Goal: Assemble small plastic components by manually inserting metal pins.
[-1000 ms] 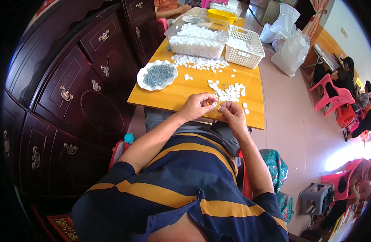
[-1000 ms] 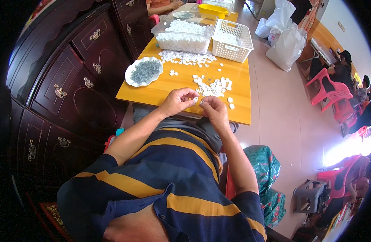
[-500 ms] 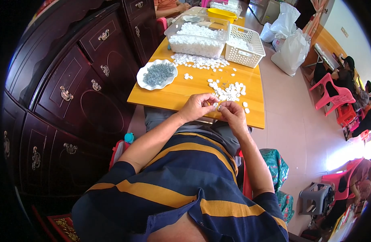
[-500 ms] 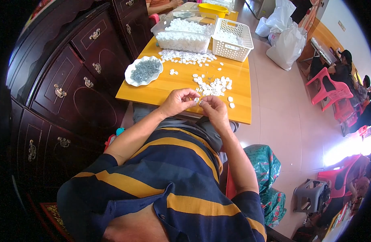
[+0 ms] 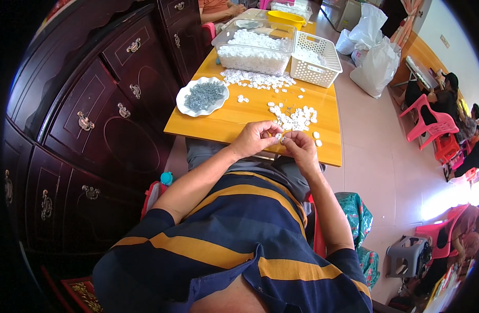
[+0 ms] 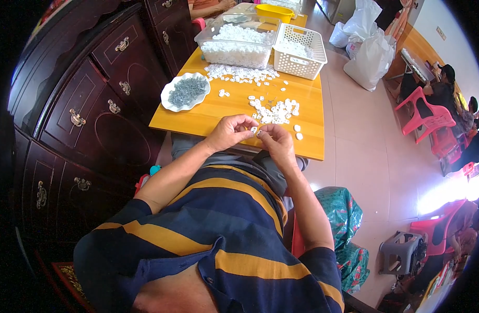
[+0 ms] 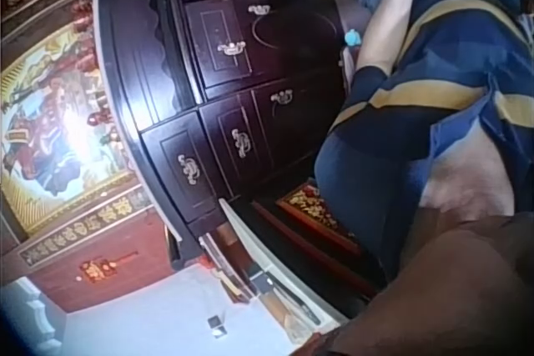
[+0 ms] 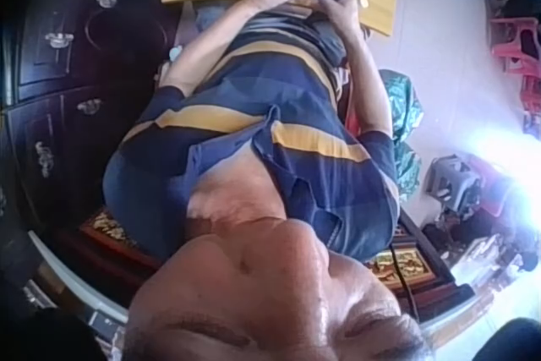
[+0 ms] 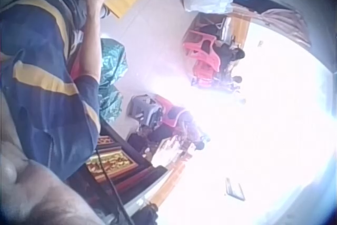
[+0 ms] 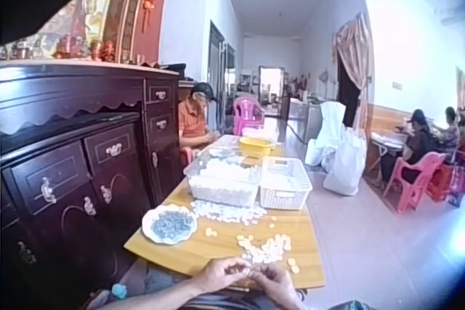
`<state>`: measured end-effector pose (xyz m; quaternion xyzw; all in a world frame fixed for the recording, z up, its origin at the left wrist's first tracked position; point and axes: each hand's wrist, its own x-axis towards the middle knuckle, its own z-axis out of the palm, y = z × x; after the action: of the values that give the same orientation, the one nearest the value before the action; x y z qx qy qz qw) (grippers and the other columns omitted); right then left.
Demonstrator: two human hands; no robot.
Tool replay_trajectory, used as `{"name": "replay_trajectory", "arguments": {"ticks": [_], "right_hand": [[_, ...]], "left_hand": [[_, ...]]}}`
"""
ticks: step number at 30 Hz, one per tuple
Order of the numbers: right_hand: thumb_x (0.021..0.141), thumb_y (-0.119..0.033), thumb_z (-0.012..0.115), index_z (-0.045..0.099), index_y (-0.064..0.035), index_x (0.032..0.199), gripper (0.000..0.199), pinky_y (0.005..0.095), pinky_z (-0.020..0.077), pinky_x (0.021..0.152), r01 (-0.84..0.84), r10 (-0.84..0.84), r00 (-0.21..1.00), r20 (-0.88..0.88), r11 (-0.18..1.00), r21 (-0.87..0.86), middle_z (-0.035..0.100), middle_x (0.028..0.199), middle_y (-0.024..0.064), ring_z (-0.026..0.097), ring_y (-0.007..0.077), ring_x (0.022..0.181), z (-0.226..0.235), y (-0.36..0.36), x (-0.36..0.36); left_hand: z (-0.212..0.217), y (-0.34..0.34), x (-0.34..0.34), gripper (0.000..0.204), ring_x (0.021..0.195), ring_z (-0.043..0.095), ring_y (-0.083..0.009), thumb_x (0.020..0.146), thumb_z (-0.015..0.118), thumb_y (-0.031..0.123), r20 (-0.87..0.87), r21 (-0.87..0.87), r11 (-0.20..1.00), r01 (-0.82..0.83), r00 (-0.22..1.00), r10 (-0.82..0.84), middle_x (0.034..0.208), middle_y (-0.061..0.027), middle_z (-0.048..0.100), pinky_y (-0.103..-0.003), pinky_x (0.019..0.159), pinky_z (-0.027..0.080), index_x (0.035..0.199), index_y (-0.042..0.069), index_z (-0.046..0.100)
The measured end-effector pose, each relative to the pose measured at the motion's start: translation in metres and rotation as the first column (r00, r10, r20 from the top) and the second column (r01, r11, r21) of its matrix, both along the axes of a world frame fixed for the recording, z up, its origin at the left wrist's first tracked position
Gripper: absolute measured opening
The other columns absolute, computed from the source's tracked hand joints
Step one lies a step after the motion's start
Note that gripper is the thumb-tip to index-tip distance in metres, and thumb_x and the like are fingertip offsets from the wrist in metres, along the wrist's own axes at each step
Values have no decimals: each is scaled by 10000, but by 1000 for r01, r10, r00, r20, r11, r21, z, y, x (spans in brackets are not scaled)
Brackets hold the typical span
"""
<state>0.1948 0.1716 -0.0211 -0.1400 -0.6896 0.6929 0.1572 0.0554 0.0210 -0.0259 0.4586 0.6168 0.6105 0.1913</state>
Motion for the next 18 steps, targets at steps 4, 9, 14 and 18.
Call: {"name": "replay_trajectory", "arguments": {"ticks": [4,9,14,18], "right_hand": [[988,-137,680,682,-35,1059,124,184,485,675,-10,10,1000,8,1000,-2,670,887,-34,585,31,751,0,0,0],[989,-136,680,688,-32,1049,121,179,481,660,-42,42,999,12,999,-13,676,871,-28,586,29,731,-7,4,-1],[988,-142,684,692,-28,1050,130,178,478,655,-55,55,998,18,998,-25,677,852,-27,586,32,715,-7,5,-2],[992,-184,689,695,-42,1045,151,191,474,648,-69,71,997,38,997,-37,679,834,-23,586,45,698,-3,3,0]], "left_hand": [[0,-1,0,195,694,532,-4,893,778,72,-4,7,1000,-2,1000,2,843,54,663,-184,642,472,1078,29,734],[4,0,3,192,701,547,-7,899,791,109,16,-4,999,32,999,-32,813,49,673,-189,641,473,1066,25,749],[0,0,1,192,705,554,-12,903,787,113,10,10,999,36,999,-36,814,46,685,-198,644,479,1071,26,756],[3,-1,-1,192,692,550,-18,899,778,95,-43,-1,999,53,998,-53,824,40,699,-212,635,478,1077,26,757]]}}
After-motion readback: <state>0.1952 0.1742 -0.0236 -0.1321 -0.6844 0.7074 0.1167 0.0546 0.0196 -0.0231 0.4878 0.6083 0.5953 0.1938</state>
